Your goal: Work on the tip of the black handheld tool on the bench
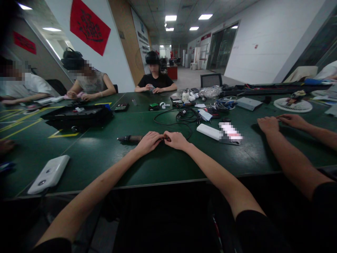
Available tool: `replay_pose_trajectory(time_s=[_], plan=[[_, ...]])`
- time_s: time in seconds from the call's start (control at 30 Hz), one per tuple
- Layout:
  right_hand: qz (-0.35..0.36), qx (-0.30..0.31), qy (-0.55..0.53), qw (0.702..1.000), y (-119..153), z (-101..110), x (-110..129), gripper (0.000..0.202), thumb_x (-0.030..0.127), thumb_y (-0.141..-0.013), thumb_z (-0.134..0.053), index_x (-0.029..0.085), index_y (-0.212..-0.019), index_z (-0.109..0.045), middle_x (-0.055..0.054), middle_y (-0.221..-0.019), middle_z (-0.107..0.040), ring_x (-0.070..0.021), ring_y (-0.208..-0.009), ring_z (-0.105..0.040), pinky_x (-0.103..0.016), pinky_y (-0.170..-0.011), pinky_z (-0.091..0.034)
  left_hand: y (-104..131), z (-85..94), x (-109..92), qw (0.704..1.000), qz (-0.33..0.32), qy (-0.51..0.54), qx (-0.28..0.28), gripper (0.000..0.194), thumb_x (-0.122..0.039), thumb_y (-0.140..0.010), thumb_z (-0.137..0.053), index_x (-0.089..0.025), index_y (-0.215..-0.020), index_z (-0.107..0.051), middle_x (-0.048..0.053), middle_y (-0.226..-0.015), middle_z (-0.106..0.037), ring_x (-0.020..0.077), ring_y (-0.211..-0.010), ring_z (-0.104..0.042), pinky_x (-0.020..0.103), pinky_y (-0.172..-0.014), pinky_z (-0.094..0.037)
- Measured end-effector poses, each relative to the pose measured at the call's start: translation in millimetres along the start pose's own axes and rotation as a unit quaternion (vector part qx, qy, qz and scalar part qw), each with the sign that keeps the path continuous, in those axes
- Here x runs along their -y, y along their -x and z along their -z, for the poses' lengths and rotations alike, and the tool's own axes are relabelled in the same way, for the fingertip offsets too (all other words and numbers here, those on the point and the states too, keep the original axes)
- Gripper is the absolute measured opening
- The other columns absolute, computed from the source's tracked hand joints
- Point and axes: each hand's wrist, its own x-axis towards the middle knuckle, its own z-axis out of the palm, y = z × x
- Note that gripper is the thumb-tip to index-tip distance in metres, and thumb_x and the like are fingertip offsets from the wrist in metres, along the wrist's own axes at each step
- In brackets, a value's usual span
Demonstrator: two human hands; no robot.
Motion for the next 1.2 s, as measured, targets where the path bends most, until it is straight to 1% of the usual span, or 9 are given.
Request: replay_pose_trajectory(time_s=[0.17, 0.27, 0.5, 0.57, 0.7, 0.83, 0.97, 1.07, 1.2], plan=[[0.001, 0.004, -0.014, 1.000, 0, 1, 0, 0.018, 0.030, -0.095, -0.066, 0.022, -0.110, -0.062, -0.002, -0.089, -0.072, -0.0171, -0.078, -0.065, -0.024, -0.068, -0.034, 1, 2.2, 1, 1.000, 0.005, 0.013, 0.003, 0.028, -0.029, -0.103, -0.052, -0.023, -0.129, -0.058, 0.007, -0.116, -0.069, 0.0231, -0.110, -0.062, 0.040, -0.098, -0.045], [0.000, 0.004, -0.020, 1.000, 0, 1, -1, 0.019, 0.031, -0.095, -0.067, 0.022, -0.111, -0.063, -0.002, -0.090, -0.073, -0.0168, -0.077, -0.066, -0.024, -0.068, -0.035, 1, 4.4, 0, 1.000, 0.004, 0.020, 0.006, 0.029, -0.028, -0.102, -0.052, -0.024, -0.130, -0.057, 0.008, -0.120, -0.068, 0.0235, -0.112, -0.061, 0.040, -0.097, -0.045], [-0.010, -0.002, -0.023, 1.000, 0, 1, 0, 0.019, 0.030, -0.095, -0.069, 0.021, -0.110, -0.063, -0.003, -0.089, -0.073, -0.0173, -0.080, -0.067, -0.023, -0.070, -0.037, -5, 3.3, -8, 0.999, 0.043, -0.012, 0.001, 0.031, -0.030, -0.102, -0.055, -0.022, -0.131, -0.056, 0.008, -0.115, -0.070, 0.0250, -0.105, -0.060, 0.041, -0.089, -0.044], [-0.004, -0.003, -0.032, 0.999, 0, 1, 0, 0.019, 0.029, -0.095, -0.069, 0.021, -0.111, -0.063, -0.003, -0.091, -0.073, -0.0172, -0.082, -0.067, -0.023, -0.071, -0.038, -6, 2.0, -9, 0.999, 0.045, -0.016, -0.003, 0.027, -0.031, -0.102, -0.055, -0.021, -0.127, -0.058, 0.008, -0.114, -0.069, 0.0249, -0.105, -0.059, 0.040, -0.089, -0.044], [0.004, -0.002, -0.044, 0.999, 0, 3, 0, 0.015, 0.027, -0.095, -0.067, 0.022, -0.109, -0.064, -0.002, -0.092, -0.072, -0.0167, -0.082, -0.067, -0.023, -0.072, -0.038, -5, 0.4, -6, 0.999, 0.033, -0.021, -0.003, 0.016, -0.031, -0.101, -0.056, -0.021, -0.112, -0.062, 0.009, -0.113, -0.068, 0.0254, -0.107, -0.058, 0.041, -0.089, -0.044], [0.006, -0.001, -0.048, 0.999, 0, 4, 1, 0.013, 0.027, -0.096, -0.065, 0.022, -0.109, -0.064, -0.002, -0.093, -0.072, -0.0163, -0.082, -0.066, -0.023, -0.072, -0.038, -6, 1.3, -5, 0.999, 0.029, -0.031, -0.002, 0.012, -0.027, -0.100, -0.056, -0.021, -0.107, -0.063, 0.009, -0.108, -0.066, 0.0256, -0.103, -0.057, 0.041, -0.086, -0.044], [0.003, -0.006, -0.046, 0.999, 0, 3, 2, 0.013, 0.027, -0.096, -0.066, 0.022, -0.108, -0.064, -0.002, -0.094, -0.072, -0.0165, -0.083, -0.066, -0.023, -0.073, -0.038, -9, 3.5, -7, 0.998, 0.032, -0.061, 0.006, 0.010, -0.029, -0.099, -0.057, -0.021, -0.098, -0.061, 0.008, -0.100, -0.064, 0.0261, -0.097, -0.055, 0.042, -0.084, -0.044], [0.004, -0.008, -0.045, 0.999, 0, 2, 2, 0.013, 0.027, -0.096, -0.066, 0.023, -0.107, -0.063, -0.002, -0.095, -0.072, -0.0166, -0.085, -0.067, -0.023, -0.073, -0.039, -9, 4.2, -8, 0.997, 0.025, -0.078, 0.011, 0.011, -0.031, -0.100, -0.057, -0.021, -0.096, -0.060, 0.008, -0.098, -0.063, 0.0267, -0.097, -0.054, 0.042, -0.084, -0.044], [0.009, -0.011, -0.045, 0.999, 1, 2, 2, 0.013, 0.027, -0.096, -0.065, 0.022, -0.108, -0.063, -0.001, -0.095, -0.072, -0.0165, -0.085, -0.067, -0.023, -0.073, -0.038, -8, 3.7, -8, 0.996, 0.016, -0.084, 0.010, 0.011, -0.030, -0.101, -0.055, -0.021, -0.098, -0.060, 0.008, -0.099, -0.063, 0.0266, -0.098, -0.054, 0.043, -0.085, -0.043]])
